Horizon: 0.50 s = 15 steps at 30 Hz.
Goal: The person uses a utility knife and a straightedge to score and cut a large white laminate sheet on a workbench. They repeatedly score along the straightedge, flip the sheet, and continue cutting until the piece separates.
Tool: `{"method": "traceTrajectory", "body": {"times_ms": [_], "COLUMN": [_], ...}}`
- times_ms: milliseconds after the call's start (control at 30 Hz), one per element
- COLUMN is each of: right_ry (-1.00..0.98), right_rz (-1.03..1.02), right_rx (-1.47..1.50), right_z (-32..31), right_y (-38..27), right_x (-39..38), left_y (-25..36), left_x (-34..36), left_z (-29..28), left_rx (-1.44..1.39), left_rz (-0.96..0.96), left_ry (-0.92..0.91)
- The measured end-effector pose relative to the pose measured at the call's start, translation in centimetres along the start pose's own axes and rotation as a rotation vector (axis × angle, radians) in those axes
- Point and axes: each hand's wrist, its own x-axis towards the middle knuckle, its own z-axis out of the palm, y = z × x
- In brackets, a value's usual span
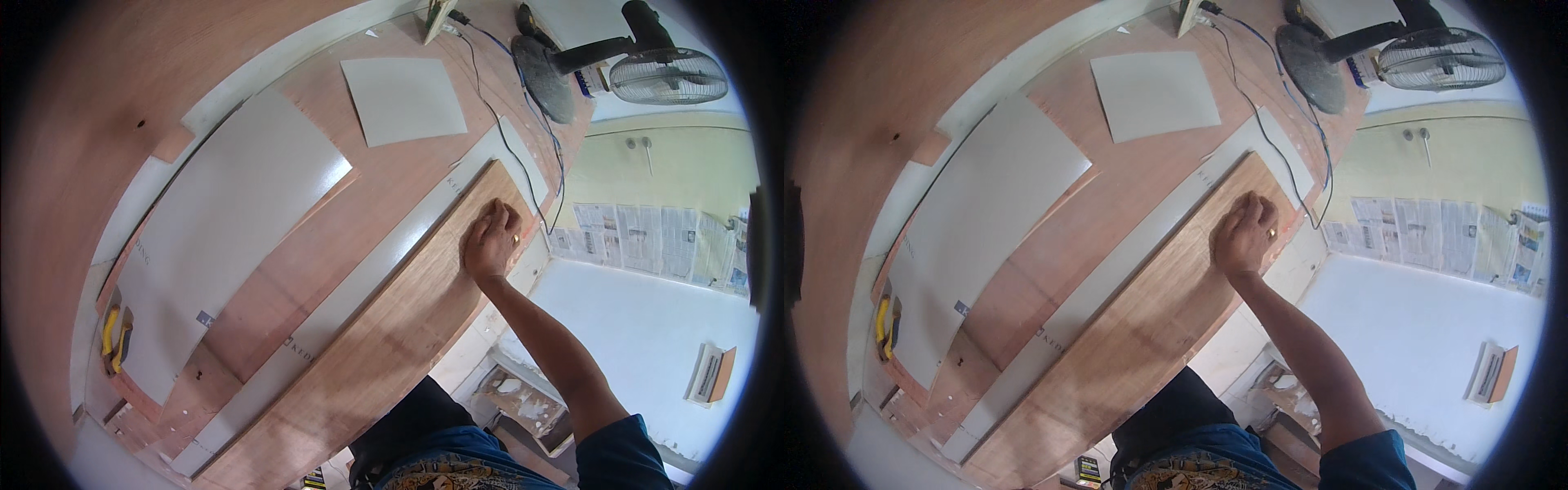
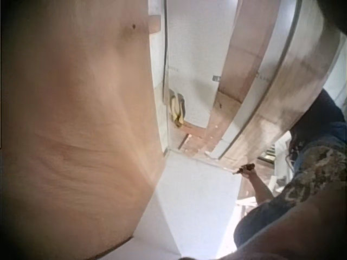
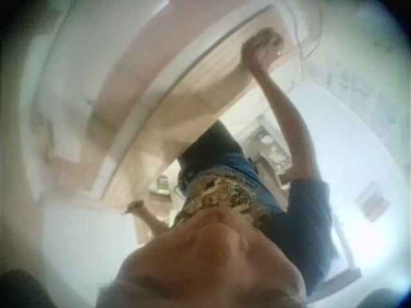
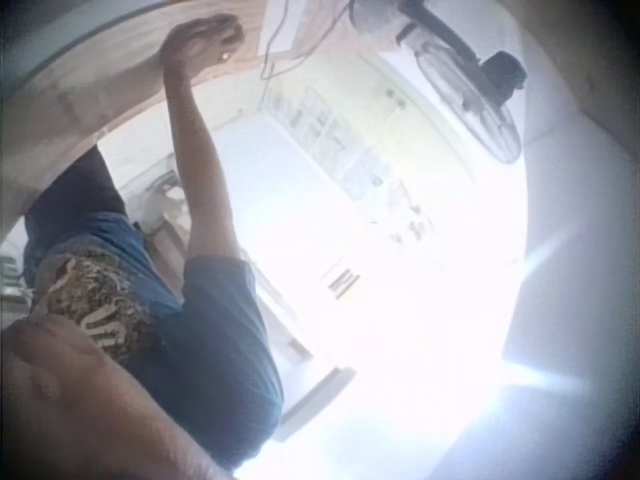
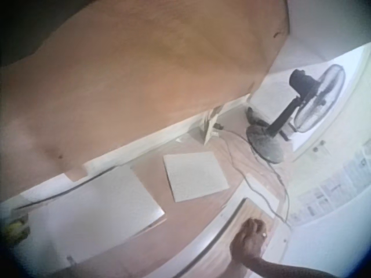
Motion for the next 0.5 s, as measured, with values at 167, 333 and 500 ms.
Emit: {"method": "traceTrajectory", "body": {"times_ms": [167,333,500], "right_ry": [-0.051,-0.078,-0.106], "right_rz": [-0.034,-0.058,-0.036], "right_rx": [0.006,-0.017,-0.008], "right_z": [0.1,-0.8,-1.3], "right_y": [0.1,-0.8,-0.7], "right_x": [-0.4,-0.1,0.2], "left_y": [0.3,2.0,5.8], "left_x": [-0.5,-1.0,-0.7], "left_z": [-0.8,-1.3,-3.0], "left_rx": [-0.286,-0.253,0.149], "left_rz": [-0.188,-0.243,-0.115], "left_ry": [0.13,0.142,0.097]}}
